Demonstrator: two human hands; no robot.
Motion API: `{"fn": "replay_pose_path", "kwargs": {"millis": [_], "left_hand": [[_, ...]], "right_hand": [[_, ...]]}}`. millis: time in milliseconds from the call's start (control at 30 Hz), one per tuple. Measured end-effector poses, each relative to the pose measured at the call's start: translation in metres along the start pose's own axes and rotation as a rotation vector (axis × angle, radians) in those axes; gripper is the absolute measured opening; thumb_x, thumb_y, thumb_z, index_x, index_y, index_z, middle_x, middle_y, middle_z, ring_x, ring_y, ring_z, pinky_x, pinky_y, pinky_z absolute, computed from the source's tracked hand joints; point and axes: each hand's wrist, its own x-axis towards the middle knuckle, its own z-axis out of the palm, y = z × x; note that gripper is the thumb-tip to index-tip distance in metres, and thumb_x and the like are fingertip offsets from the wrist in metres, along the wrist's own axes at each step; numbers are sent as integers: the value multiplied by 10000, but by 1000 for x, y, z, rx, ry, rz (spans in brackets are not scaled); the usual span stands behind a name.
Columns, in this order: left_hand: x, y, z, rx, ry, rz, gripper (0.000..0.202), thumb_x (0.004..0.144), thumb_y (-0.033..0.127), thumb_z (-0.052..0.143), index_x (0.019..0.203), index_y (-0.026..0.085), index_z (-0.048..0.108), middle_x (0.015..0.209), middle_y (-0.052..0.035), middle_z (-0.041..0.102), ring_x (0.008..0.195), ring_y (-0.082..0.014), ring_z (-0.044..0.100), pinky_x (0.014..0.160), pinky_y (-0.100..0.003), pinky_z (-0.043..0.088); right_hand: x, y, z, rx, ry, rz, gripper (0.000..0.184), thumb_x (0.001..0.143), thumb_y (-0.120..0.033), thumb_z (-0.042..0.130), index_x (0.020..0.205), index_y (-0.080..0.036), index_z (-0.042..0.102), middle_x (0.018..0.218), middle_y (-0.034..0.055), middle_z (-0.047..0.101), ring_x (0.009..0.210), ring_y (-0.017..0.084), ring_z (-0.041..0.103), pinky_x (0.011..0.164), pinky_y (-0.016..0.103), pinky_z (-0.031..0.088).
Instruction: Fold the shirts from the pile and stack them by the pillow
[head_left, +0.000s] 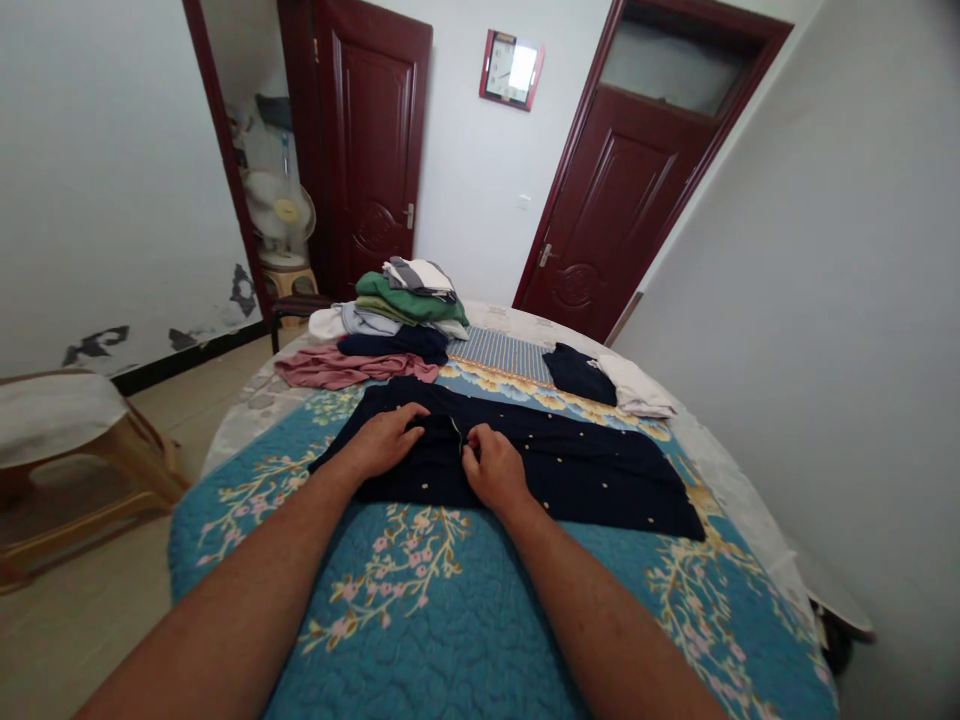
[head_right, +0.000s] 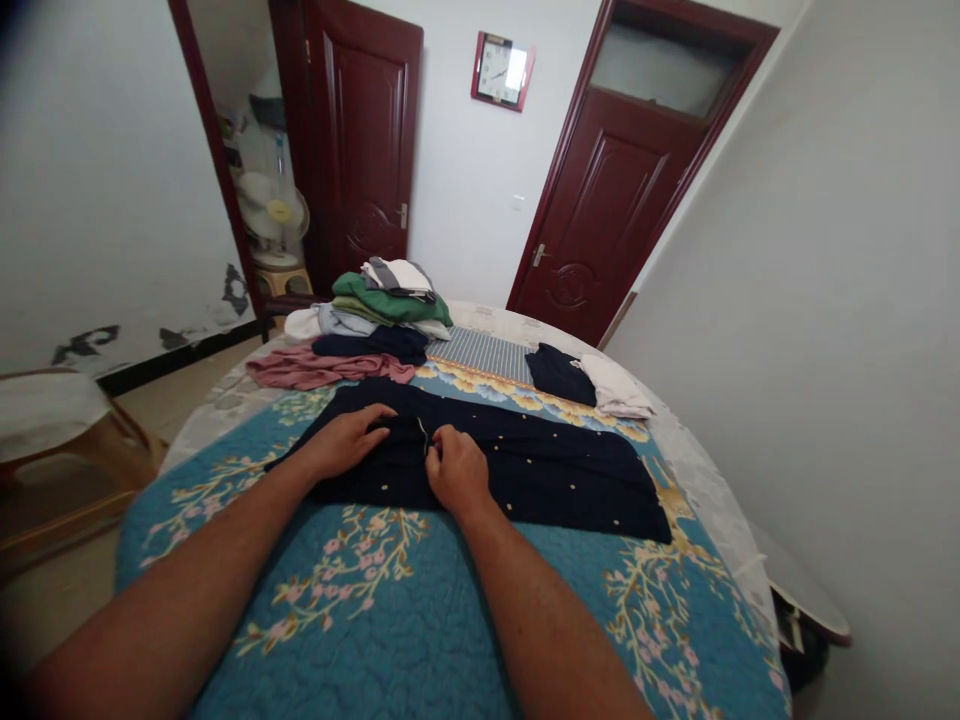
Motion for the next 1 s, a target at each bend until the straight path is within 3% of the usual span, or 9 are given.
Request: {"fn": "replay_pose_path", "kwargs": {"millis": [67,200,333,467,533,667,833,900,1000], "left_hand": [[-2,-2,-2,-16,-3,25,350,937,382,484,1210,253,662,1156,-61,754,1087,-261,697,960,-371,508],[-3,-6,-3,-38,19,5,330,933,367,484,1161,251,692,1134,-49,761,1073,-249,700,947,-355,516],[-3,-4,-3,-63,53,17,314,936,358,490,1124,250,717,1082,-36,771,1035,-239,706,943,-349,517],[-7,3,-5,-104,204,9,332,958,362,475,1133,236,728,1096,-34,772,1036,-226,701,972,-345,510],[-9,6,-7,-111,225,-8,341,957,377,490,1146,227,731,1076,-33,778,1010,-227,707,967,-348,516],[-17,11,-12,-117,121,14,363,952,451,527,1154,227,729,1052,-39,778,972,-230,711,929,-346,537],[-21,17,-10,74,22,231,665,770,494,782,1373,258,632,1332,-90,681,1251,-301,598,1083,-418,462],[-20,19,-5,178,7,249,592,798,400,749,1364,273,634,1321,-91,681,1257,-308,591,1097,-444,444],[-17,19,2,266,-37,210,367,869,235,565,1209,277,696,1171,-80,724,1133,-277,651,1045,-426,474]], "right_hand": [[-1,0,0,-12,-24,-33,237,941,-199,517,1153,-241,616,994,38,699,940,211,636,824,305,476],[-4,-2,-4,-60,-102,-249,426,925,-148,503,1328,-244,601,1102,72,675,1030,224,602,917,326,465],[-6,-5,-6,-156,-151,-304,276,950,-187,502,1135,-244,698,1063,84,652,991,236,584,886,337,468],[-8,2,-8,65,19,-212,246,956,-167,439,1075,-218,648,1054,72,630,988,202,605,897,302,478],[-9,6,-9,153,92,-176,222,958,-175,431,1048,-215,630,1025,66,621,977,198,609,904,301,482],[-11,7,-11,189,100,-202,160,981,-240,469,1002,-222,626,1026,72,603,969,203,604,917,310,489],[-9,4,-9,183,132,-214,159,997,-249,484,1017,-222,639,1131,98,591,1036,204,599,939,311,494],[-9,5,-9,156,92,-233,157,1003,-258,493,1011,-224,645,1114,87,605,1024,196,604,926,302,495],[-9,7,-11,91,13,-276,161,1011,-280,499,1020,-228,651,1074,66,630,1004,187,611,895,285,486]]}}
